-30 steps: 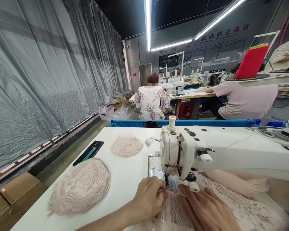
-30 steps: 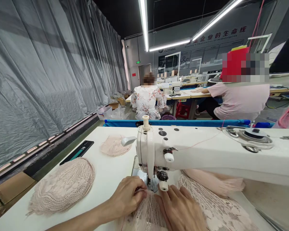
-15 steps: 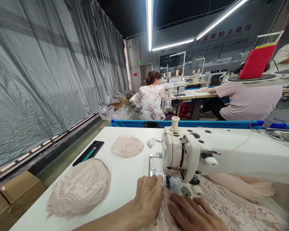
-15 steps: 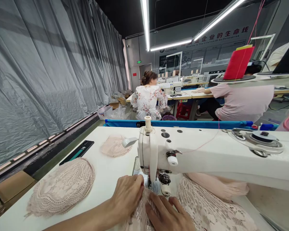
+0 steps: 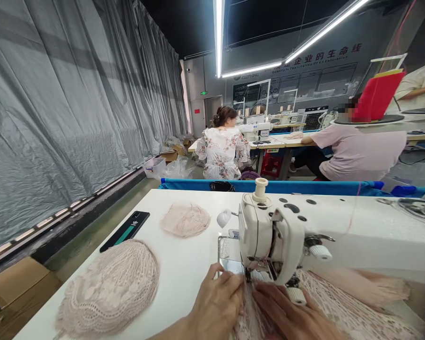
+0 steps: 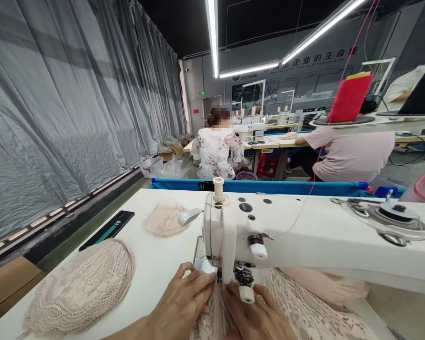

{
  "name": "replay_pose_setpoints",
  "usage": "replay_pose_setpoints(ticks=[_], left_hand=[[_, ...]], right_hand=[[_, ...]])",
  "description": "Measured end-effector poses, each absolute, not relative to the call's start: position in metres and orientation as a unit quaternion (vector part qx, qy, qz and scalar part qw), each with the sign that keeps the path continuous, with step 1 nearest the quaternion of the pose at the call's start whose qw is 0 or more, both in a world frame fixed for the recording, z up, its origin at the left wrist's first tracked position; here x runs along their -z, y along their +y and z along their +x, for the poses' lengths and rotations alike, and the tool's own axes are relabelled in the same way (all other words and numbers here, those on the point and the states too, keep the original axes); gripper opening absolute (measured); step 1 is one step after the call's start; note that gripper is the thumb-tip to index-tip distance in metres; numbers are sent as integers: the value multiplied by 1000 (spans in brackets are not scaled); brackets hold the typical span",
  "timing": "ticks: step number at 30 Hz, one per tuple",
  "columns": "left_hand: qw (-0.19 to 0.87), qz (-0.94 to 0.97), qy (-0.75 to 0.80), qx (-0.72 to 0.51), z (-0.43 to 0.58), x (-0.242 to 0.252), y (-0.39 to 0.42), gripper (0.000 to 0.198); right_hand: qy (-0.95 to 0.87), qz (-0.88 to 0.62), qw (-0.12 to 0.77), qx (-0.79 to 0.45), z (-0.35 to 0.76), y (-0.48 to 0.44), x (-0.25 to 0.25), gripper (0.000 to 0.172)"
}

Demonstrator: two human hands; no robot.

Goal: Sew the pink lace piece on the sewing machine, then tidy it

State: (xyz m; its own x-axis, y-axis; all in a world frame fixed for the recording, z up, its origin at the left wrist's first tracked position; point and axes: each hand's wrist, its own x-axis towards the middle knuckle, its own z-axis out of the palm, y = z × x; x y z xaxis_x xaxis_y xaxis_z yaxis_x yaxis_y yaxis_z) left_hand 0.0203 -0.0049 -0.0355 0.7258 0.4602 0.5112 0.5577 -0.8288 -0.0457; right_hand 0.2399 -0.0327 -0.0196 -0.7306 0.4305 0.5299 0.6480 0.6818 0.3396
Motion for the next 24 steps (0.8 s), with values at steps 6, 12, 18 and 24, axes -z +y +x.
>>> replay_pose_setpoints(ticks=[6, 12, 18, 24], left_hand=[[78, -915, -337, 208, 32, 37, 22, 15], [33, -924, -316, 214, 22, 15, -4, 14], [63, -917, -203, 337, 18, 24, -40, 35], [103, -903, -230, 347, 24, 32, -40, 28]], right_hand=[[-861, -366, 275, 223, 242, -11, 23, 37], [-896, -333, 254, 150, 247, -30, 16, 32], [-914, -288, 271, 87, 237, -54, 35, 53], [-908, -305, 261, 123, 235, -55, 38, 25]])
